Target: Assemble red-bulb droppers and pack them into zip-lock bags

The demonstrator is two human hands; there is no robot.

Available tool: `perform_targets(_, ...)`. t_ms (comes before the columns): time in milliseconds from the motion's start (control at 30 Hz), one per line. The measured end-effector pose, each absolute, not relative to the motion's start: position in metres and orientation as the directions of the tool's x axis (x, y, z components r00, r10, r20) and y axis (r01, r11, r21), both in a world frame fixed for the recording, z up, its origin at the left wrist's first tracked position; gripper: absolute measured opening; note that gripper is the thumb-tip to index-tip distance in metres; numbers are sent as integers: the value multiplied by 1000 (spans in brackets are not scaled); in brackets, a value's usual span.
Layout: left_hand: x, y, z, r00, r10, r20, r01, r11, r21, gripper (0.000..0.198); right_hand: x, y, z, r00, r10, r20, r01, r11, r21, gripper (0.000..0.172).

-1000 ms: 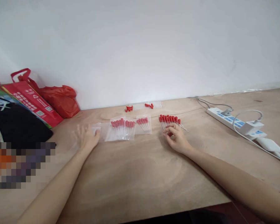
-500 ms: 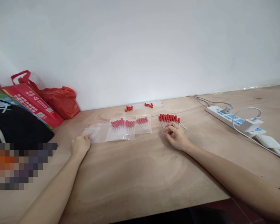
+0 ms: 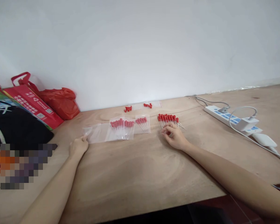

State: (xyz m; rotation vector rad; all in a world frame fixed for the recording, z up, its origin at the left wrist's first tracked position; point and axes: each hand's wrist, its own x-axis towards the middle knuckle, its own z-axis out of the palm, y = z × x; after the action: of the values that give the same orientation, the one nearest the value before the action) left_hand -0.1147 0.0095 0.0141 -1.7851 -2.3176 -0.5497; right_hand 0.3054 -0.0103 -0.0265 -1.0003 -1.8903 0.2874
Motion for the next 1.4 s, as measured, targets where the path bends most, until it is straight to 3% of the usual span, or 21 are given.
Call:
perform_targets(133,-70,-5,25,-206,887,412,971,135,195,41,304,-12,-25,-228,739,634,544,637,-547,6)
perform_targets(167,-52,-11,25,-114,904,412,981,38,188,39,304,-13,-23,-246,741,625,544,639,-544,6)
perform_targets(267,8,-29,14,466,815,344,831,-537,147,40,305,-20,-19,-324,743,586,517,658,-548,16)
perform_targets(367,52,-43,-1,661,722,204,696,-691,194,40,307,-25,-15,-407,733,545,488,679,-548,21)
perform_targets(567,66,-46,-12,676,734,74,694,-667,271,45,309,-23,-15,-563,676,476,455,734,-504,11)
perform_targets(700,63,-45,-11,676,734,70,688,-662,298,45,310,-19,-19,-518,724,455,504,688,-522,10)
perform_targets(967,64,-46,-11,681,729,71,678,-664,316,44,313,-18,-20,-580,689,435,471,719,-511,16)
perform_targets(1233,64,-45,-11,681,727,84,670,-665,330,42,305,-27,-6,-777,484,404,296,846,-443,29)
perform_targets(1400,65,-47,-6,656,742,137,647,-647,404,43,301,-29,-9,-826,433,362,270,867,-420,42)
